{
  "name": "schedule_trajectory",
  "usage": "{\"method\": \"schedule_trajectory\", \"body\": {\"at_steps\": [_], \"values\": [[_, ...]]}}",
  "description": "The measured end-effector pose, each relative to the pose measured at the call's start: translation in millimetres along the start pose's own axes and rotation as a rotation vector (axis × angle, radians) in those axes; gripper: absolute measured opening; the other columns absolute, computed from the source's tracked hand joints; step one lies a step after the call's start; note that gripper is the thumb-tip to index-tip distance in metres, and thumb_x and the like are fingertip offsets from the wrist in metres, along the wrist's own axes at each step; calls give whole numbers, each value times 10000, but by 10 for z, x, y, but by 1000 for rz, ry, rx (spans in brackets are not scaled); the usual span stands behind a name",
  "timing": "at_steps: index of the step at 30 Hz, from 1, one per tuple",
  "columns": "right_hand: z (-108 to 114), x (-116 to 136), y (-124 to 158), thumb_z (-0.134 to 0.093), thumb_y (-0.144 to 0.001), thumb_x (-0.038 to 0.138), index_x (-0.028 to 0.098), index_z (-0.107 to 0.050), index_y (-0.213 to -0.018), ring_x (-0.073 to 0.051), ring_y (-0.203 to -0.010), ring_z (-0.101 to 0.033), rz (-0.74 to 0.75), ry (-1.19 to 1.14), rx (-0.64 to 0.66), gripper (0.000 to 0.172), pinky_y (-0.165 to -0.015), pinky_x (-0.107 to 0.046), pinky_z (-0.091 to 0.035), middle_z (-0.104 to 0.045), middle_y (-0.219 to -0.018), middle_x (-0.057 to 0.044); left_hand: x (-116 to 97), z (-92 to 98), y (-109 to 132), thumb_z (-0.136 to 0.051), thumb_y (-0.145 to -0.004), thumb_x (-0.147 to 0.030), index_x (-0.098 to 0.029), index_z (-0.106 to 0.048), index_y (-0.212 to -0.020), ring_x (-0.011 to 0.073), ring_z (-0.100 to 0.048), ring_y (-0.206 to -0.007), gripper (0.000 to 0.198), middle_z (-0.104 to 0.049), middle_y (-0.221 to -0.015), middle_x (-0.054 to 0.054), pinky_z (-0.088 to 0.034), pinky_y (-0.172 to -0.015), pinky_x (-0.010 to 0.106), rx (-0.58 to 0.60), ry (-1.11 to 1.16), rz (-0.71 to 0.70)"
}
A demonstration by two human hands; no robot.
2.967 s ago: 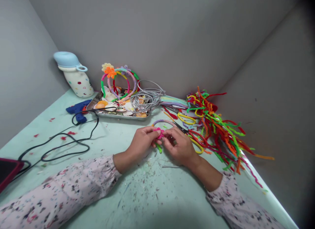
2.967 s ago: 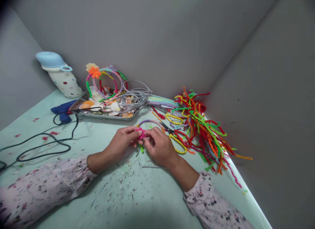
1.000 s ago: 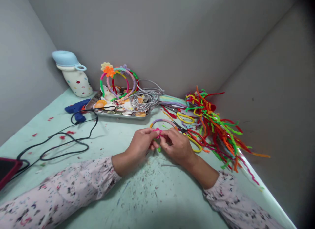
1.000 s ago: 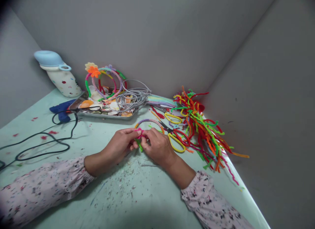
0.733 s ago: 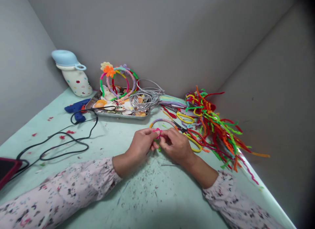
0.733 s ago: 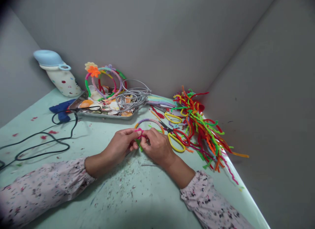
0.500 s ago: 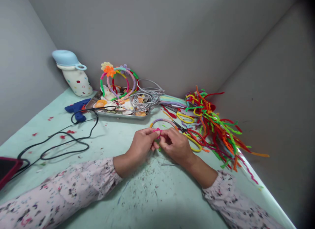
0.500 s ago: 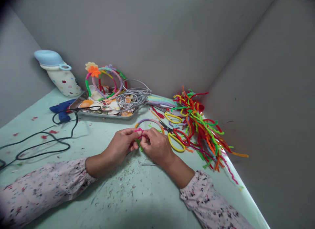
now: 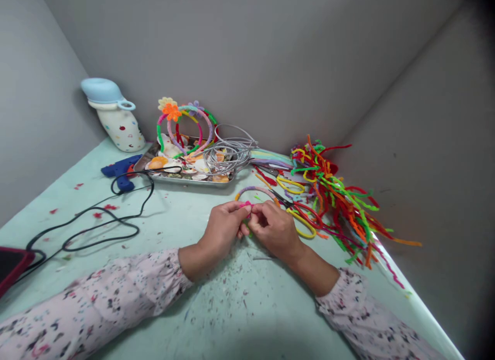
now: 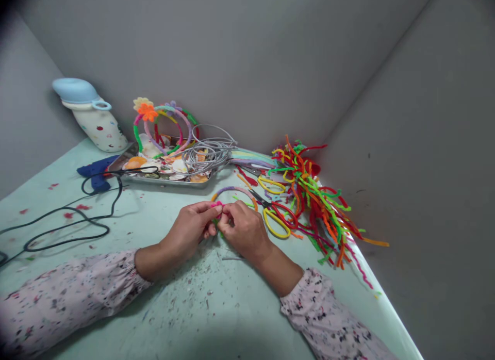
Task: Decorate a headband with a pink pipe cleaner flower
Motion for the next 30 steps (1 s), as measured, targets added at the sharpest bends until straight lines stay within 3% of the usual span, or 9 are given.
{"method": "schedule_trajectory", "body": {"at_steps": [10, 15, 19, 30], "values": [[8, -41, 5, -523, -768, 142, 192, -582, -745, -131, -600, -559, -135, -93, -21, 80, -585, -247, -448, -610, -686, -14, -25, -12, 18, -656, -741, -266, -116, -649, -793, 60, -436, -349, 159, -532, -425, -29, -294, -364, 160, -20, 34, -5], [-1, -195, 23, -565, -787, 201, 184, -590, -939, -135, -644, -599, -319, -344, 25, 155, -576, -240, -483, -651, -826, -36, -46, -2, -23, -656, -755, -287, -108, -632, -855, 71, -480, -370, 207, -576, -458, -7, -318, -370, 157, 1, 56, -22], [-12, -285, 43, -552, -798, 226, 183, -597, -836, -132, -573, -569, -419, -415, 48, 74, -548, -242, -467, -634, -711, -13, -39, 20, -30, -662, -742, -261, -113, -632, -890, 74, -472, -354, 211, -575, -433, -10, -315, -366, 157, -15, 47, -19], [-143, -340, 82, -543, -790, 263, 183, -623, -739, -131, -507, -539, -617, -586, 152, 125, -496, -225, -415, -593, -550, 19, -31, 3, -36, -645, -754, -246, -125, -629, -881, 70, -492, -362, 177, -584, -466, -17, -338, -367, 160, 5, -18, -57]]}}
Point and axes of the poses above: each hand's wrist, its own y-axis away from the middle knuckle, its own z-axis out of the back of the hand, x = y × z, the point moved 7 cm from there along -y, towards the middle knuckle
